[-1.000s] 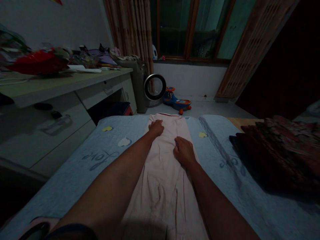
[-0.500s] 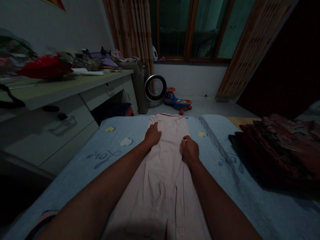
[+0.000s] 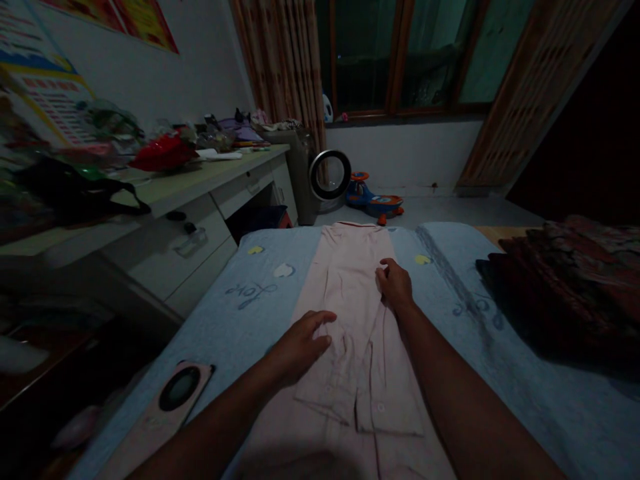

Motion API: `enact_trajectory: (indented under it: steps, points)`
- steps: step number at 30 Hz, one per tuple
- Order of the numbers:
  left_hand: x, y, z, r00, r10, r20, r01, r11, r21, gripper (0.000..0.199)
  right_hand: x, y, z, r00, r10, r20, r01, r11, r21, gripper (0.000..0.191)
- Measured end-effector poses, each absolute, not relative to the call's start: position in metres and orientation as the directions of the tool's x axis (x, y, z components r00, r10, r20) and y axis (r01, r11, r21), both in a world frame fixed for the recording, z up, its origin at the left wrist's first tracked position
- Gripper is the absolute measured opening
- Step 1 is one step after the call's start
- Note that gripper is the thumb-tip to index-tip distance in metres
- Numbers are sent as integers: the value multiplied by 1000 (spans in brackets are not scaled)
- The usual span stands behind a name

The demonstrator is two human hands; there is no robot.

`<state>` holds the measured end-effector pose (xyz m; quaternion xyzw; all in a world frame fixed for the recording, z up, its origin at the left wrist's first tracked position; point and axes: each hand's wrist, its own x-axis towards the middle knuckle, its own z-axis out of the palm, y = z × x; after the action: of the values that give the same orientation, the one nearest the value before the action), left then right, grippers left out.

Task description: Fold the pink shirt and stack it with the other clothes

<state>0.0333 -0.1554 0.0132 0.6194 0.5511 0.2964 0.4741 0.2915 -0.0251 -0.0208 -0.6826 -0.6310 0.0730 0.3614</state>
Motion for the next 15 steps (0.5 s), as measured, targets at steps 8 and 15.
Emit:
enact_trajectory:
  steps: [8,15]
  points:
    - [43,-187,17,229,907,-354,-124,388,913,81,292,-25,-20,184,906,382,735,131,-665,30]
    - [45,-197,19,277,864,-421,-392,502,771,98,293,-27,-17,125,945,301,715,124,-688,32]
